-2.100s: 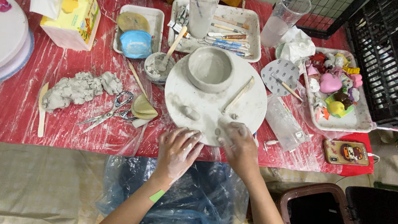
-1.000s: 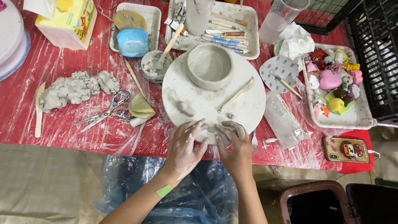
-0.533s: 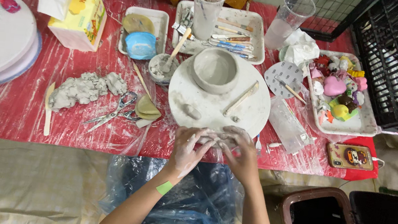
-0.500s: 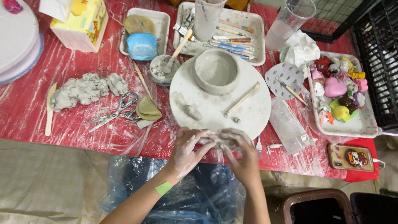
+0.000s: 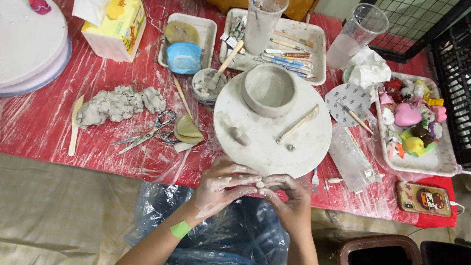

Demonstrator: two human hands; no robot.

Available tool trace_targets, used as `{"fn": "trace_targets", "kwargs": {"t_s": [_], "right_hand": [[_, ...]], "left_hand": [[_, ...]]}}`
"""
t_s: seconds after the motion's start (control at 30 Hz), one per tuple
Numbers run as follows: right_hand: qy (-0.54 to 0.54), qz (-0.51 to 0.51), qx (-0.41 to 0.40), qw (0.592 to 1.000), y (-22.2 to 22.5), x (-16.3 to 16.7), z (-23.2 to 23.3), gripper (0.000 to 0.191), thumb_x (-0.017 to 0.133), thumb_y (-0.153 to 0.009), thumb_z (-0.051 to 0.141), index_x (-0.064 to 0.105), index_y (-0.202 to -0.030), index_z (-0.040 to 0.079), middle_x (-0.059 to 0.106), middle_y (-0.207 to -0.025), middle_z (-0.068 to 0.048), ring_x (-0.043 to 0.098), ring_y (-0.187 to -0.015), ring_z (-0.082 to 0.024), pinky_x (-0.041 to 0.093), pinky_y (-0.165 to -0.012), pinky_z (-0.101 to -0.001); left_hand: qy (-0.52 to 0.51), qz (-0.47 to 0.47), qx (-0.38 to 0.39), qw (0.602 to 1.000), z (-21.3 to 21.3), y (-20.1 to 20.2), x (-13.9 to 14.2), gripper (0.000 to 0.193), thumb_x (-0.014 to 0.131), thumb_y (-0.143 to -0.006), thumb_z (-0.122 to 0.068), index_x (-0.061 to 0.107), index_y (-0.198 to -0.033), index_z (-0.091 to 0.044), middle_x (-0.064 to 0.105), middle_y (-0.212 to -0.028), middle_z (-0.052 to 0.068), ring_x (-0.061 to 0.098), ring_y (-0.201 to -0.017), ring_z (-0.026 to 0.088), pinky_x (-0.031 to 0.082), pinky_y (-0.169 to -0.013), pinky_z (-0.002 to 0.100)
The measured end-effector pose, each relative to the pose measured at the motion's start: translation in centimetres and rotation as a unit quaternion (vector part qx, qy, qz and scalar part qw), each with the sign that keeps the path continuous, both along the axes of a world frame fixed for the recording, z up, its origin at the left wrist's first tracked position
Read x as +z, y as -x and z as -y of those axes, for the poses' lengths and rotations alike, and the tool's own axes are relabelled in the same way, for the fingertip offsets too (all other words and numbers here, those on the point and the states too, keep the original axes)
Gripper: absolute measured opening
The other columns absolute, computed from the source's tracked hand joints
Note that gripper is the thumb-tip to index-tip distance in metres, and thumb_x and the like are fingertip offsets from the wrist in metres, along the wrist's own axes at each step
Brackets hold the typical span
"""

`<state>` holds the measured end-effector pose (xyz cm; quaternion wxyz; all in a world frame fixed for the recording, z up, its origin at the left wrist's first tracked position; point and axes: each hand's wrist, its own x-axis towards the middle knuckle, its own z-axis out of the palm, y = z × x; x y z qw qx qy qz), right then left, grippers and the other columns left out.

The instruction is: The person shapes small pieces of clay by hand and attaches them onto a clay bowl resting on a round bat, pressing the additions into place. They occasionally reach for water or slip and use a wooden modeling tool on the bowl near the end.

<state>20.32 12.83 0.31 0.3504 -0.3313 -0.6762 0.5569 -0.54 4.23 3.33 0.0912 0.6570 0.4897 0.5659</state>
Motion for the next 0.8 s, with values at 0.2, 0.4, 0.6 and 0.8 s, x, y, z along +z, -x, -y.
{"fn": "trace_targets", "kwargs": {"t_s": [0.2,0.4,0.6,0.8], "right_hand": [[-0.018,0.003,0.056,0.998,-0.2,0.1,0.0,0.027,0.081,-0.084,-0.002,0.073,-0.109,-0.001,0.077,-0.102,-0.006,0.068,-0.088,-0.01,0.056,-0.081,-0.0257],[0.146,-0.007,0.059,0.987,1.4,-0.4,-1.2,0.024,0.068,-0.093,0.003,0.068,-0.116,0.004,0.076,-0.098,-0.003,0.068,-0.083,-0.009,0.055,-0.07,-0.026],[0.086,-0.035,0.033,0.995,1.2,-1.5,-2.8,0.013,0.064,-0.104,0.0,0.066,-0.116,0.001,0.072,-0.108,-0.007,0.06,-0.088,-0.01,0.049,-0.076,-0.0254],[0.095,-0.086,-0.033,0.991,-0.6,-1.0,-4.7,0.011,0.063,-0.097,-0.001,0.061,-0.107,0.002,0.074,-0.112,-0.009,0.069,-0.095,-0.013,0.057,-0.08,-0.0296]], "left_hand": [[0.054,0.012,-0.023,0.998,0.6,0.8,0.3,0.019,0.083,-0.085,-0.018,0.077,-0.103,-0.014,0.077,-0.107,-0.003,0.069,-0.103,0.014,0.046,-0.099,0.034],[0.015,-0.019,0.013,1.0,0.4,1.7,-1.2,0.05,0.087,-0.078,-0.026,0.066,-0.121,-0.011,0.072,-0.121,0.003,0.066,-0.11,0.018,0.04,-0.1,0.04],[0.079,-0.118,0.157,0.977,-0.8,5.5,-2.9,0.044,0.081,-0.088,-0.029,0.067,-0.127,-0.014,0.069,-0.129,0.001,0.061,-0.123,0.02,0.041,-0.107,0.042],[0.09,-0.117,0.117,0.982,0.1,3.1,-4.2,0.041,0.079,-0.088,-0.031,0.068,-0.125,-0.017,0.068,-0.126,0.001,0.058,-0.123,0.022,0.04,-0.108,0.042]]}}
